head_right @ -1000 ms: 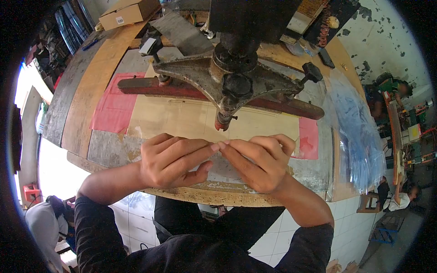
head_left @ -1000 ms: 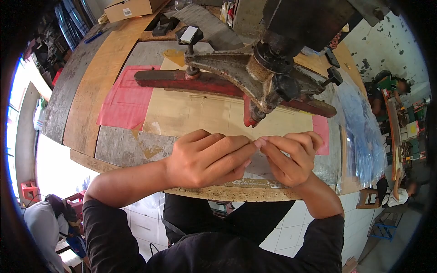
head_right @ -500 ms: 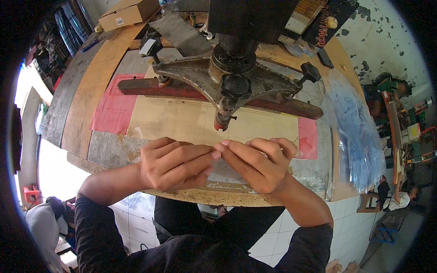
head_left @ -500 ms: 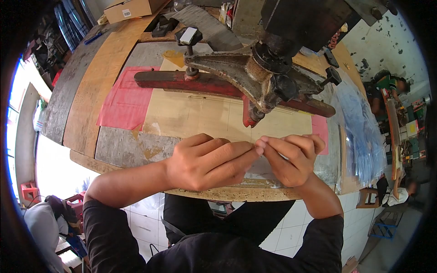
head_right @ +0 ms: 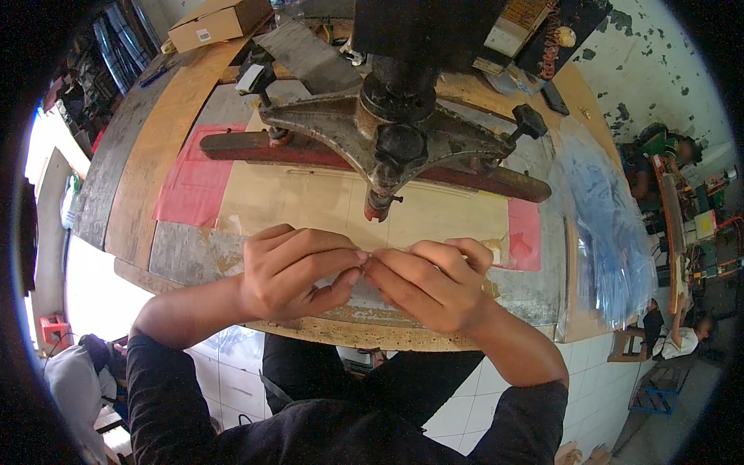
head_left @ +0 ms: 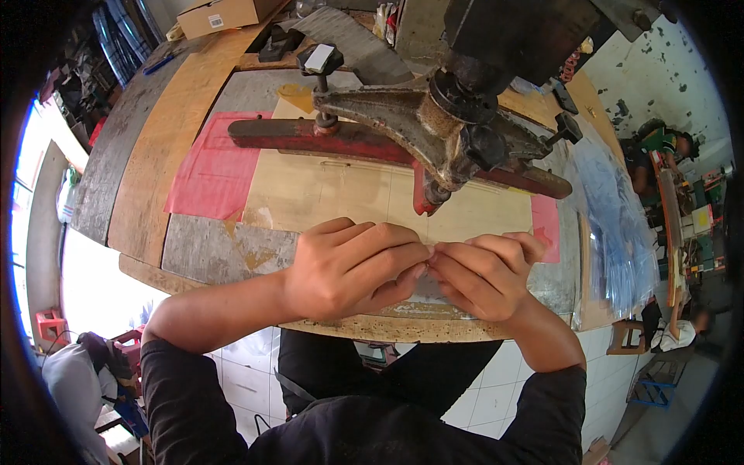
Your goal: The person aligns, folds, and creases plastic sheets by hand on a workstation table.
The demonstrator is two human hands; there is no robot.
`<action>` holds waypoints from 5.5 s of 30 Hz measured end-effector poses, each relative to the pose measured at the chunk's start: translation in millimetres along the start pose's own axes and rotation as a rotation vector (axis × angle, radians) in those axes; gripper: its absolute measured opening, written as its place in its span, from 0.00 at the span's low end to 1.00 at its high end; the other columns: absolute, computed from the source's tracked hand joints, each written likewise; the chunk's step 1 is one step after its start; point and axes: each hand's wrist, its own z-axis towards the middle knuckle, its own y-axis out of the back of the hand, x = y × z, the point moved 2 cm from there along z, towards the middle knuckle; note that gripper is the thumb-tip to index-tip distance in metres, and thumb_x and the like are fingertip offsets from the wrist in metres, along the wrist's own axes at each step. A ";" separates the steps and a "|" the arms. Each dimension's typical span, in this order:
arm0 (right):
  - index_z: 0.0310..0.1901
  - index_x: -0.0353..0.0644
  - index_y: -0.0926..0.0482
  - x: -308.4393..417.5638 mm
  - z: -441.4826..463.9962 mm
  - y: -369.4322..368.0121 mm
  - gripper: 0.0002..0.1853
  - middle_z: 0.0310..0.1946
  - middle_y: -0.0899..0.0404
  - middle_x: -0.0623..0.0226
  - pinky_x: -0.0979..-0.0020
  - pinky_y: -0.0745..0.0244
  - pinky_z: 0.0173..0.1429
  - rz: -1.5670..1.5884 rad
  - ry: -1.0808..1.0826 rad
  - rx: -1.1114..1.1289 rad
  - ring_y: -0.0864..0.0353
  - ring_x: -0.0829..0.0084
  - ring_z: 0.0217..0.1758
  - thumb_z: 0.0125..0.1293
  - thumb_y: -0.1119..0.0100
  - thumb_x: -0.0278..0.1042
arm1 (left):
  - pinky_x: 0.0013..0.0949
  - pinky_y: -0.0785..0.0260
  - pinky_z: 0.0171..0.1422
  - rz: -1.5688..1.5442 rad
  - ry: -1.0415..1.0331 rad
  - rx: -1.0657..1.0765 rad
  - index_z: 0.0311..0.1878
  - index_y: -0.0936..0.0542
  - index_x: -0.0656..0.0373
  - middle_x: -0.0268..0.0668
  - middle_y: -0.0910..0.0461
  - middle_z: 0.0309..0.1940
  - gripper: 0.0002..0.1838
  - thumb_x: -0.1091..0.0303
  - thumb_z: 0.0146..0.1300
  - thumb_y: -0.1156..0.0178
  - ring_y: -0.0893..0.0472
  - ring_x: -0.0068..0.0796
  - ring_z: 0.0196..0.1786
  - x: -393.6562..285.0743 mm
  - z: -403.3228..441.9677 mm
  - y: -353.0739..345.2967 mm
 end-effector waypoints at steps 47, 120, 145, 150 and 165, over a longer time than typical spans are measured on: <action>0.46 0.43 0.11 14.4 8.1 -19.7 0.15 0.46 0.16 0.75 0.66 0.38 0.58 -0.025 -0.055 0.129 0.20 0.75 0.50 0.60 0.34 0.38 | 0.31 0.27 0.34 0.224 -0.043 0.242 0.41 0.19 0.59 0.35 0.20 0.37 0.16 0.65 0.52 0.26 0.17 0.28 0.31 0.3 -4.8 1.2; 0.46 0.54 0.07 -4.7 -6.8 -6.3 0.16 0.52 0.11 0.86 0.70 0.38 0.60 -0.084 0.006 -0.165 0.23 0.77 0.51 0.54 0.27 0.40 | 0.28 0.19 0.40 0.083 -0.248 0.089 0.55 0.09 0.54 0.40 0.12 0.53 0.24 0.70 0.52 0.27 0.11 0.27 0.46 4.2 1.7 6.6; 0.47 0.45 0.12 55.1 -81.8 32.3 0.10 0.49 0.14 0.70 0.62 0.27 0.58 0.054 -0.364 -0.005 0.16 0.67 0.53 0.67 0.28 0.36 | 0.38 0.32 0.28 -0.007 -0.330 0.196 0.32 0.20 0.54 0.32 0.23 0.22 0.10 0.75 0.50 0.27 0.24 0.34 0.21 4.5 5.1 15.1; 0.62 0.47 0.13 101.1 -124.1 29.5 0.19 0.68 0.16 0.70 0.55 0.35 0.72 -0.070 -0.637 0.014 0.21 0.63 0.71 0.73 0.36 0.39 | 0.38 0.31 0.29 0.133 -0.398 0.246 0.32 0.20 0.55 0.33 0.23 0.22 0.10 0.73 0.51 0.26 0.23 0.34 0.22 -1.1 11.9 21.2; 0.61 0.53 0.12 102.1 -167.0 -31.4 0.20 0.66 0.17 0.73 0.53 0.48 0.79 -0.211 -0.620 -0.382 0.24 0.67 0.70 0.77 0.45 0.49 | 0.56 0.37 0.78 0.427 0.214 0.355 0.70 0.20 0.51 0.42 0.26 0.76 0.33 0.54 0.62 0.29 0.28 0.46 0.79 -114.1 -95.9 -35.0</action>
